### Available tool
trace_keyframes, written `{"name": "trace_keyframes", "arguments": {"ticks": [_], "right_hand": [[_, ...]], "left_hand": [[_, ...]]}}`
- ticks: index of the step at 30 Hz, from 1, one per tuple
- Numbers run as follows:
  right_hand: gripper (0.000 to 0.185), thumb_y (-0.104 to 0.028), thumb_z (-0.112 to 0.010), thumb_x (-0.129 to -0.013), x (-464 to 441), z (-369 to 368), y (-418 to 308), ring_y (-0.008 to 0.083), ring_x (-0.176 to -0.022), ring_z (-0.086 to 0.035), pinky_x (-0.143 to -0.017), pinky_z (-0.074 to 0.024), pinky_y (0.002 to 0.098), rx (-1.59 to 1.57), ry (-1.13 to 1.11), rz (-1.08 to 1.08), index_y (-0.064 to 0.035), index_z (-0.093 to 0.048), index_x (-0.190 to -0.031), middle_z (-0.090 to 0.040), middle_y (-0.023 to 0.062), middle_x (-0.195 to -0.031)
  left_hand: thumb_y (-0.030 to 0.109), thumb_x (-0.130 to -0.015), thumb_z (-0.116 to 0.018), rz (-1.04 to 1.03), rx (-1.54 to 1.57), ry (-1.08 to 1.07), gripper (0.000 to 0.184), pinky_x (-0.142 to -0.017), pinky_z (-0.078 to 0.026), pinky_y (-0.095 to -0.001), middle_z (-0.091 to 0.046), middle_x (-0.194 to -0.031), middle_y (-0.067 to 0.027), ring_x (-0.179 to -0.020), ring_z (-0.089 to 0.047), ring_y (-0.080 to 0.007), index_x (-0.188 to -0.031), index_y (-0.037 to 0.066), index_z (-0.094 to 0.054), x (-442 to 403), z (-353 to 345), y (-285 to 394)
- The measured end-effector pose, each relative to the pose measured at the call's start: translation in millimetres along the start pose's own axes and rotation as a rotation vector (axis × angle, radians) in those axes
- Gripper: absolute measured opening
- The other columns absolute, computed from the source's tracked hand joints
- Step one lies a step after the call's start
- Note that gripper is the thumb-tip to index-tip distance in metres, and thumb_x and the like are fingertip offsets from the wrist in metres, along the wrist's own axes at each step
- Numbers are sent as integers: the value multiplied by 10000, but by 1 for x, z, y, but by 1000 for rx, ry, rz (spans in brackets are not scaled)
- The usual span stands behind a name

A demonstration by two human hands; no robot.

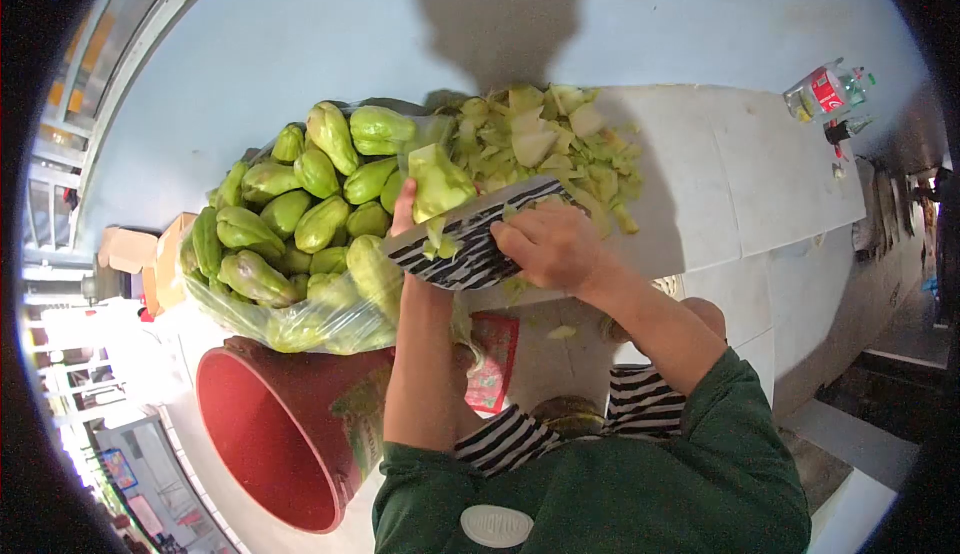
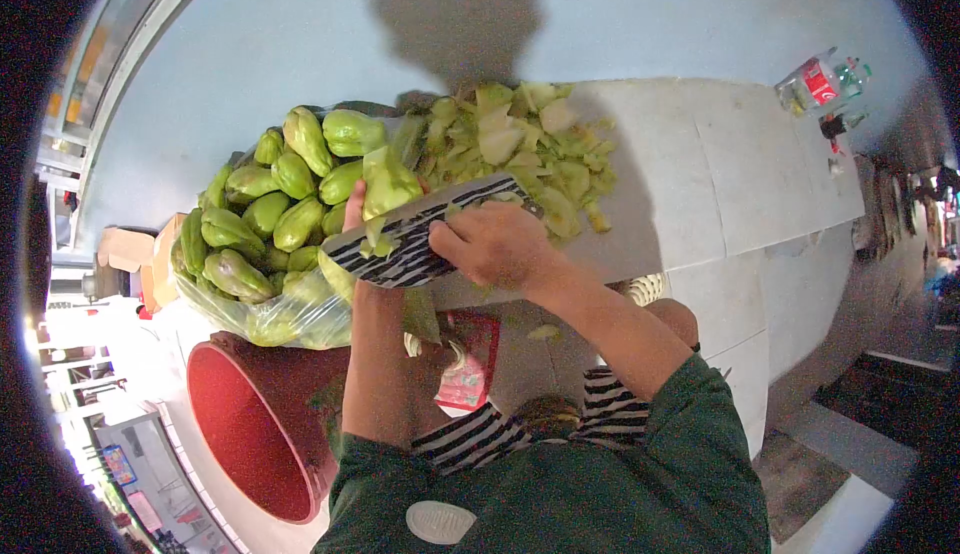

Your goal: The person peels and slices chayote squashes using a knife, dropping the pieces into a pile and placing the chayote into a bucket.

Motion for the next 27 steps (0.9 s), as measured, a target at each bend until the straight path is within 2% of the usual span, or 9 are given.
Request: {"name": "trace_keyframes", "arguments": {"ticks": [2, 5, 7, 12, 14, 17, 21, 23, 27], "right_hand": [[78, -172, -553, -812, -1, 2, -4, 282, -590, -623, -487, -484, 410, -84, 38, 22, -106, -513, -824, -595, 68, -696], [81, -169, -548, -809, 9, -16, 24, 264, -571, -617, -479, -480, 403, 71, -111, -135, -109, -516, -854, -572, 53, -682], [83, -167, -542, -815, 13, -21, 37, 259, -564, -615, -479, -482, 404, 64, -143, -217, -109, -514, -866, -569, 52, -678], [284, -149, -668, -702, 7, -18, 26, 317, -665, -608, -572, -480, 427, 11, -251, -244, -83, -481, -906, -577, 109, -714], [293, -148, -672, -701, 3, -12, 14, 332, -681, -615, -593, -488, 435, -34, -140, -162, -88, -493, -926, -597, 126, -733], [157, -133, -548, -786, 6, -19, 43, 363, -643, -625, -518, -499, 451, -95, -145, -316, -89, -476, -919, -604, 103, -743], [139, -145, -551, -788, 12, -19, 54, 358, -669, -627, -536, -500, 449, 4, -265, -413, -90, -480, -894, -598, 100, -731], [291, -142, -660, -708, 2, -6, 29, 342, -668, -617, -543, -469, 463, -92, -192, -245, -88, -526, -961, -601, 126, -710], [247, -133, -642, -721, -1, -4, 17, 347, -667, -616, -545, -469, 461, -128, -123, -181, -95, -527, -936, -600, 136, -699]], "left_hand": [[386, -931, -457, -22, -15, 80, 478, -855, -504, -455, -636, -996, -202, -870, -630, -339, -1191, -10, -521, 3, 1, 0], [411, -942, -415, -66, -40, 0, 484, -872, -492, -429, -638, -1063, -170, -957, -615, -297, -1180, 9, -542, 2, -5, 3], [381, -948, -406, -225, -73, 394, 452, -866, -490, -428, -643, -1046, -149, -950, -616, -289, -1172, 15, -548, 8, 3, 17], [364, -969, -375, -190, -114, 204, 416, -845, -485, -440, -643, -1013, -138, -928, -611, -285, -1149, 37, -558, 8, -5, 16], [354, -970, -380, -121, -118, 123, 399, -823, -496, -411, -644, -1004, -126, -897, -618, -271, -1124, 33, -561, 8, -7, 4], [367, -951, -427, -137, -155, 258, 406, -827, -502, -411, -646, -1016, -125, -896, -623, -284, -1139, 29, -553, 11, 6, 7], [377, -943, -431, -136, -167, 336, 419, -851, -500, -434, -639, -1058, -127, -924, -623, -299, -1166, 43, -548, 15, -14, 11], [356, -953, -404, -162, -156, 237, 409, -842, -505, -418, -638, -1067, -127, -926, -627, -287, -1179, 45, -546, 10, -7, 12], [339, -958, -397, -96, -157, 154, 402, -840, -504, -418, -648, -1034, -135, -911, -630, -294, -1166, 29, -547, 9, -5, 7]]}}
Point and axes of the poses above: each hand's wrist, its own x-axis away from the middle knuckle, its own z-axis out of the back of the hand, y = z × x, the point moved 7 cm from there along -x, towards the middle knuckle
